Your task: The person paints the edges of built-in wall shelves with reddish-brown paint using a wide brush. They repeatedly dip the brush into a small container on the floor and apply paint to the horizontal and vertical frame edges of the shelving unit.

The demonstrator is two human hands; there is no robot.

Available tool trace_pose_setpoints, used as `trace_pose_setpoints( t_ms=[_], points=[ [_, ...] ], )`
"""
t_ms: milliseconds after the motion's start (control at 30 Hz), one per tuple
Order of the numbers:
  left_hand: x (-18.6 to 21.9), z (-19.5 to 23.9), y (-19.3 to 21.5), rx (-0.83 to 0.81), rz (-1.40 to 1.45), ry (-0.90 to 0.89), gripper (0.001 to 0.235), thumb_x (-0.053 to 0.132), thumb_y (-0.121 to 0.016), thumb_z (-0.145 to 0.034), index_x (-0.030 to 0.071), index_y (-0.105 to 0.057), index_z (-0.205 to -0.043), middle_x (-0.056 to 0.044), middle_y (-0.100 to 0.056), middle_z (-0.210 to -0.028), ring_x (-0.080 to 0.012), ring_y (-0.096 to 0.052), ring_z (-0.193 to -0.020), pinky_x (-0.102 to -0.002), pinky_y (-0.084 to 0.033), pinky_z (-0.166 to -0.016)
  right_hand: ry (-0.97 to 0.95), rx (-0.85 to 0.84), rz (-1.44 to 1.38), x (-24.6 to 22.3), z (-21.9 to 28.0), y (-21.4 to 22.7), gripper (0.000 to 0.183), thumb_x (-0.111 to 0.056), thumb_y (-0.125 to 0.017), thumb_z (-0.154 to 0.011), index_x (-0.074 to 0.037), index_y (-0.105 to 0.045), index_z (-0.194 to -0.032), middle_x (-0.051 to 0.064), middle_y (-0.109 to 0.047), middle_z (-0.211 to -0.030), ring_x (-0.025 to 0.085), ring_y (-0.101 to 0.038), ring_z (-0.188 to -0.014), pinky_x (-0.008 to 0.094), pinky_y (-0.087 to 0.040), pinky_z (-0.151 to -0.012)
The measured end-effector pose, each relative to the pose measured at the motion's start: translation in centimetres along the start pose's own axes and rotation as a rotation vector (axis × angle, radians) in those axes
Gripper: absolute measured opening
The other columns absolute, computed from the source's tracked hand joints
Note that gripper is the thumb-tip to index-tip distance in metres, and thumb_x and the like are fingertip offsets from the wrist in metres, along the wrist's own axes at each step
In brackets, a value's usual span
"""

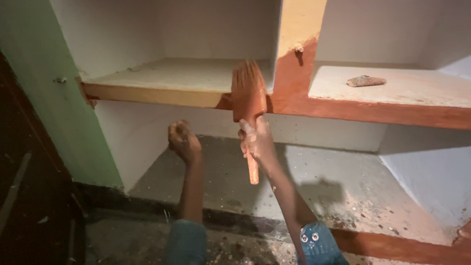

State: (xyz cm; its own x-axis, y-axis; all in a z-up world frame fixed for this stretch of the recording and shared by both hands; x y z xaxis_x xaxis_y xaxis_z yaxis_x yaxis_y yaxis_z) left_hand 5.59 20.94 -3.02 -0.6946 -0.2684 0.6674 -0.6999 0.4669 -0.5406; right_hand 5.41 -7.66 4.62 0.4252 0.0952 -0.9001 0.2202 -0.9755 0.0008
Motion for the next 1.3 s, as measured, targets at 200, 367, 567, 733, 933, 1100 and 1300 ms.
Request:
trace_pose_setpoints(
  t_ms=[200, 367, 567, 733, 933, 1100, 1300],
  points=[
    [2.2, 0.6, 0.0, -0.017, -0.175, 0.011, 0.04, 0.039, -0.052, -0.103, 0.005, -0.064, -0.085, -0.01, -0.07, -0.085, -0.0185, -0.06, -0.07, -0.034, -0.05, -0.064, -0.093, -0.271, -0.068, 9.4, -2.0, -4.3, 0.032, -0.019, -0.059, -0.093, -0.012, -0.049, -0.123, 0.004, -0.069, -0.081, 0.011, -0.048, -0.049, 0.028, -0.042, -0.04],
    [4.4, 0.7, 0.4, -0.002, -0.244, -0.072, 0.04, 0.033, -0.048, -0.103, 0.002, -0.068, -0.087, -0.012, -0.075, -0.09, -0.019, -0.07, -0.078, -0.036, -0.056, -0.078, -0.416, -0.465, -0.305, 19.1, -0.4, -6.6, 0.028, -0.024, -0.051, -0.099, -0.008, -0.051, -0.122, 0.008, -0.066, -0.082, 0.014, -0.058, -0.055, 0.029, -0.051, -0.045],
    [3.5, -0.2, 2.1, 0.027, -0.158, 0.128, 0.05, 0.043, -0.04, -0.105, 0.006, -0.072, -0.092, -0.01, -0.076, -0.095, -0.0222, -0.068, -0.082, -0.039, -0.053, -0.078, -0.282, -0.395, 0.034, 13.8, 0.0, -5.9, 0.017, -0.02, -0.057, -0.101, -0.005, -0.049, -0.106, 0.005, -0.053, -0.065, 0.016, -0.049, -0.045, 0.033, -0.042, -0.037],
    [4.0, -0.1, 2.2, 0.041, -0.034, 0.145, 0.061, 0.053, -0.04, -0.107, 0.003, -0.07, -0.092, -0.013, -0.075, -0.093, -0.0229, -0.07, -0.084, -0.038, -0.055, -0.085, -0.183, -0.223, 0.025, 4.4, 0.6, -3.9, 0.019, -0.025, -0.056, -0.099, -0.006, -0.051, -0.1, 0.003, -0.052, -0.06, 0.015, -0.048, -0.042, 0.032, -0.042, -0.035],
    [4.4, 0.6, 1.5, -0.005, -0.177, 0.196, 0.063, 0.055, -0.037, -0.104, 0.004, -0.072, -0.093, -0.011, -0.074, -0.093, -0.023, -0.066, -0.083, -0.041, -0.053, -0.081, -0.08, -0.162, -0.152, -2.0, 3.2, -3.9, 0.025, -0.027, -0.058, -0.098, -0.005, -0.048, -0.097, 0.002, -0.05, -0.062, 0.012, -0.05, -0.047, 0.03, -0.043, -0.04],
    [2.1, 1.2, -0.6, -0.157, 0.013, 0.211, 0.043, 0.046, -0.05, -0.103, 0.007, -0.066, -0.096, -0.006, -0.071, -0.097, -0.0243, -0.056, -0.075, -0.042, -0.049, -0.074, -0.081, -0.1, -0.105, -0.6, 1.4, -3.3, 0.027, -0.028, -0.059, -0.1, -0.005, -0.044, -0.1, 0.003, -0.052, -0.064, 0.013, -0.051, -0.047, 0.029, -0.045, -0.041],
    [4.2, 0.5, -1.0, -0.153, 0.363, -0.061, 0.04, 0.038, -0.065, -0.105, 0.002, -0.064, -0.089, -0.01, -0.068, -0.089, -0.0191, -0.064, -0.084, -0.036, -0.056, -0.088, 0.002, -0.377, -0.105, 7.2, -0.8, -5.7, 0.03, -0.021, -0.061, -0.099, -0.002, -0.051, -0.12, 0.0, -0.056, -0.067, 0.01, -0.045, -0.046, 0.026, -0.037, -0.038]
  ],
)
Point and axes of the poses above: each hand's wrist, its own z-axis away from the middle knuckle, its own y-axis out of the back of the hand, x = y × z, the point moved 10 cm from there along -z, towards the middle knuckle
